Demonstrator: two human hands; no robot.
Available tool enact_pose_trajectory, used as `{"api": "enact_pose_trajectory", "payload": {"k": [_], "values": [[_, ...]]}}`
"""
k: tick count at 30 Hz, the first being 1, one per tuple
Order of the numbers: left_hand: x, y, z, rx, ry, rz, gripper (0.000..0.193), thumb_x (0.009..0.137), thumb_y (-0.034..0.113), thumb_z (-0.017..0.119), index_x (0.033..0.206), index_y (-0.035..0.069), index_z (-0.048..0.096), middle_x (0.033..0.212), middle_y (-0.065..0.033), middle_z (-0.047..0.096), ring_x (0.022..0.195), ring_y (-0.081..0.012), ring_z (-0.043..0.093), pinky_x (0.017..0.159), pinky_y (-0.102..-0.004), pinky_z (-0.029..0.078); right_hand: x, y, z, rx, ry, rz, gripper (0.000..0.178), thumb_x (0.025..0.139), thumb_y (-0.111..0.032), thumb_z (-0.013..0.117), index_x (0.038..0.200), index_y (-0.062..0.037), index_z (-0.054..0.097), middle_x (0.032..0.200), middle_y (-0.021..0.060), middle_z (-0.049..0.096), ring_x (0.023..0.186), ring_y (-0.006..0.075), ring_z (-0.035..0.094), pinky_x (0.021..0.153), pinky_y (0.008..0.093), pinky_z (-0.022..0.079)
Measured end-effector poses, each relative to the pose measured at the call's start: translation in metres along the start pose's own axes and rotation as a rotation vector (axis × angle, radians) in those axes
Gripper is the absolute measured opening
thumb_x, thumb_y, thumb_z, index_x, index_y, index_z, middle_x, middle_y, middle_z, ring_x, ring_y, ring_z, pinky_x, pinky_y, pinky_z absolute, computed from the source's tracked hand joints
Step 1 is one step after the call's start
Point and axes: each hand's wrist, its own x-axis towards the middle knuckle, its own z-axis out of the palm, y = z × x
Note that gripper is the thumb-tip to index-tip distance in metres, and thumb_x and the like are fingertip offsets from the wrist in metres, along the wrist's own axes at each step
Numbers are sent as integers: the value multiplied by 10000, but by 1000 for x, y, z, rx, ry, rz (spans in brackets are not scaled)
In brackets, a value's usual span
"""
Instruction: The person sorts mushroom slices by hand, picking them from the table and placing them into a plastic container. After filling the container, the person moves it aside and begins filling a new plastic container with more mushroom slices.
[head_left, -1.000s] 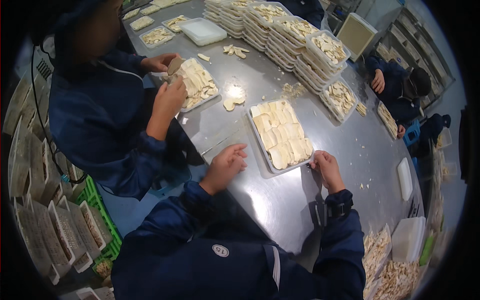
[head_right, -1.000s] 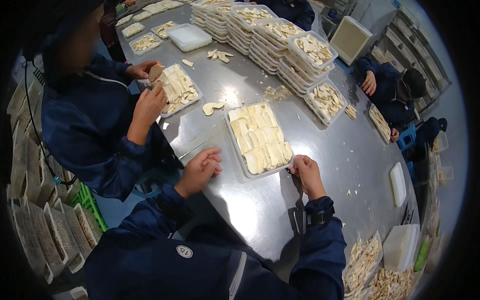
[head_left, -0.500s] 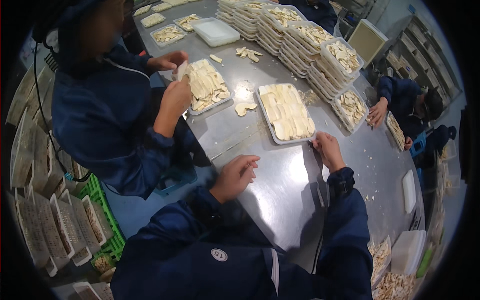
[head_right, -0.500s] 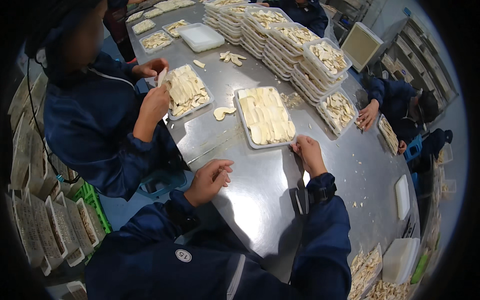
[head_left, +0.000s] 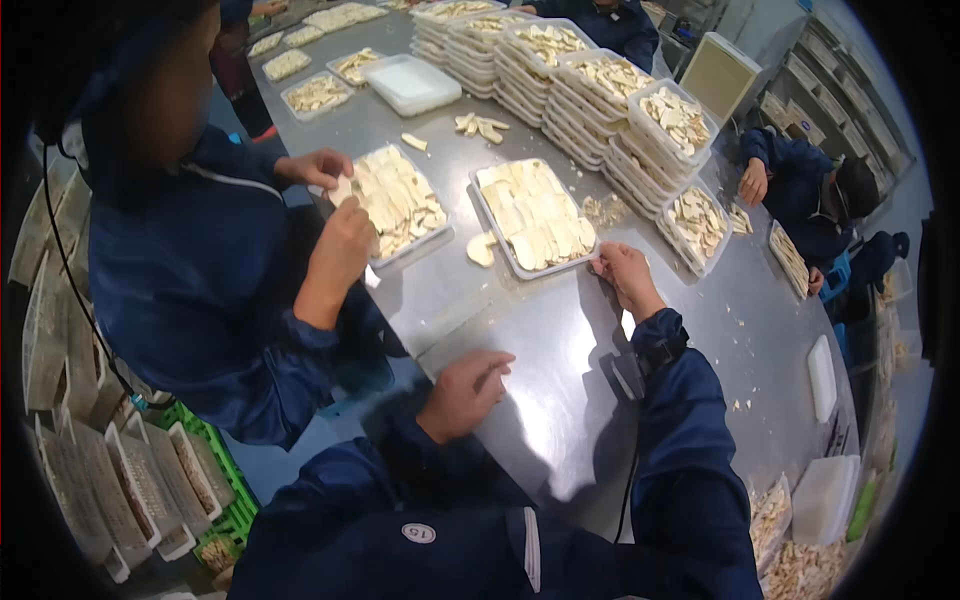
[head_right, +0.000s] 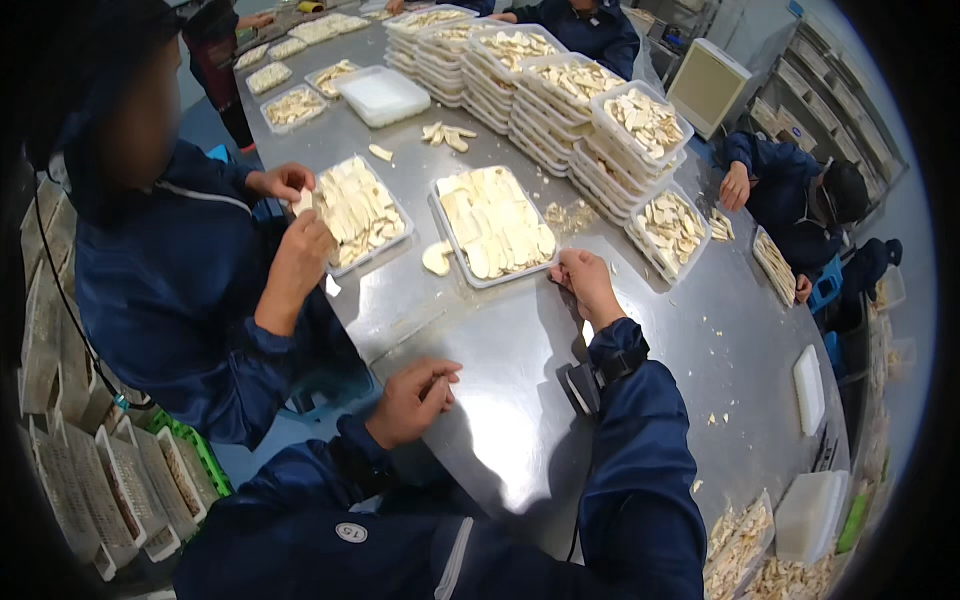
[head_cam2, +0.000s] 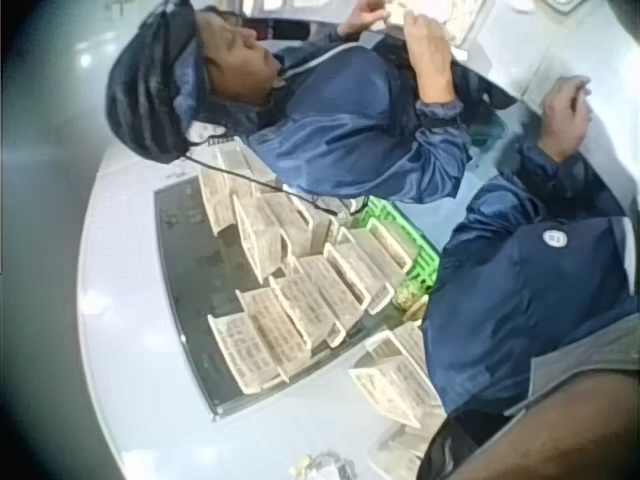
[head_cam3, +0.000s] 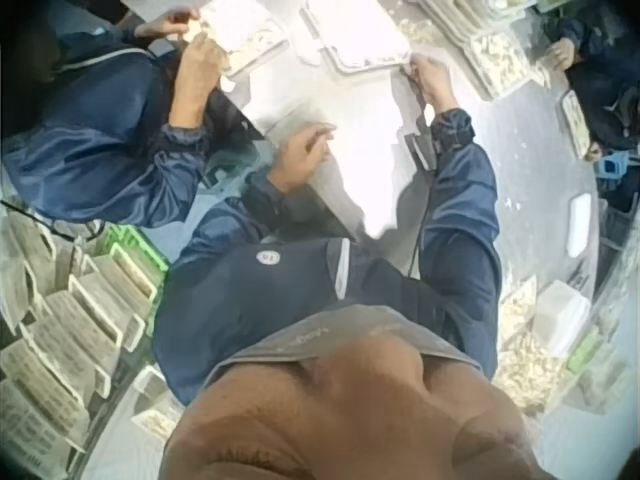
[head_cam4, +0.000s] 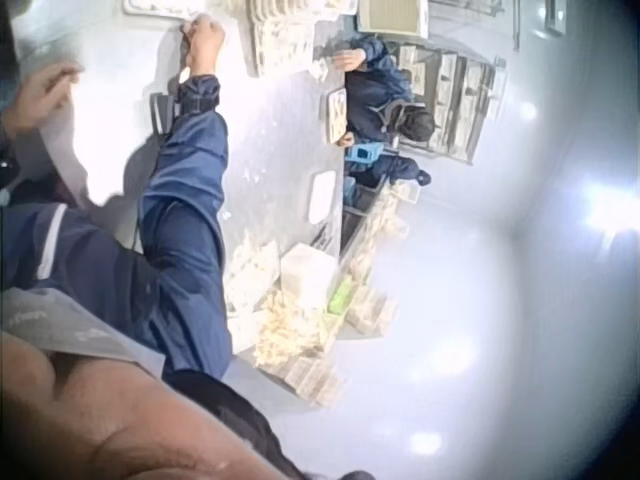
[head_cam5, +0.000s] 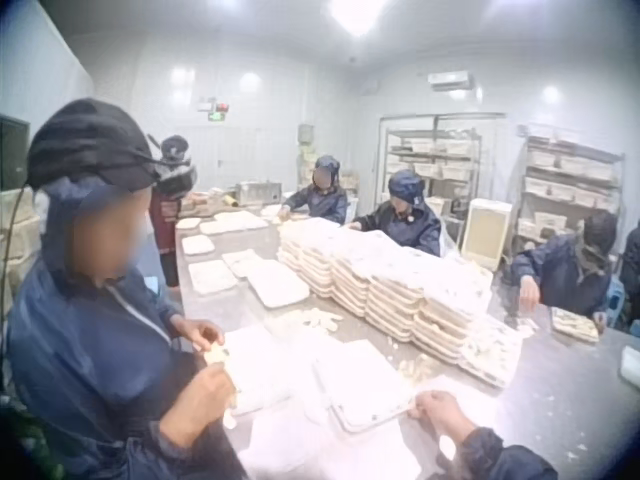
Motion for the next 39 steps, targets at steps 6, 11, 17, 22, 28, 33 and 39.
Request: {"api": "enact_pose_trajectory", "payload": {"k": [6,11,17,22,28,33,39], "values": [[-4,2,0,-5,-12,-42,243,1013,19,510,1207,-25,648,1046,-98,619,819,-131,674,733,-262,588,17,1,17,8,13,-34,152,979,-143,619,903,-14,638,811,39,643,677,111,636,675,226,560],[-6,-2,2,-18,5,-51,245,998,8,518,1203,-26,647,1020,-106,638,792,-145,687,726,-272,587,23,3,21,-19,4,-58,157,973,-139,612,877,-16,635,820,49,648,675,117,630,662,234,551],[-2,-7,7,-19,30,-105,232,994,11,538,1194,-26,648,1000,-126,672,768,-161,701,704,-280,590,14,-7,14,-53,-16,-79,162,967,-130,594,1022,20,621,884,89,647,742,126,634,607,242,521],[0,-22,3,-70,2,-107,247,1030,27,516,1257,-18,600,1041,-94,644,803,-115,654,717,-247,573,-6,-25,-5,-316,114,-179,459,948,-200,637,1327,32,519,1036,91,632,877,161,670,679,283,543],[11,-7,2,-213,-108,-190,318,1021,47,537,1333,-11,539,1047,-92,631,823,-115,648,726,-251,575,-75,-106,-24,-575,-42,-232,488,994,-267,634,1389,-20,489,1148,64,616,972,146,656,768,296,544],[20,37,-1,-253,-219,-140,377,1026,62,530,1394,-2,477,1061,-94,627,838,-114,636,748,-262,572,-134,-173,-3,-814,-193,-293,486,1015,-281,616,1412,-38,477,1156,64,622,966,138,662,759,291,553],[66,175,14,-379,-304,218,417,1025,70,525,1425,-9,438,1049,-94,618,812,-124,622,704,-262,525,-202,-239,-22,-954,-124,-422,460,1055,-323,575,1424,-65,481,1127,68,641,960,120,661,731,274,546]]}}
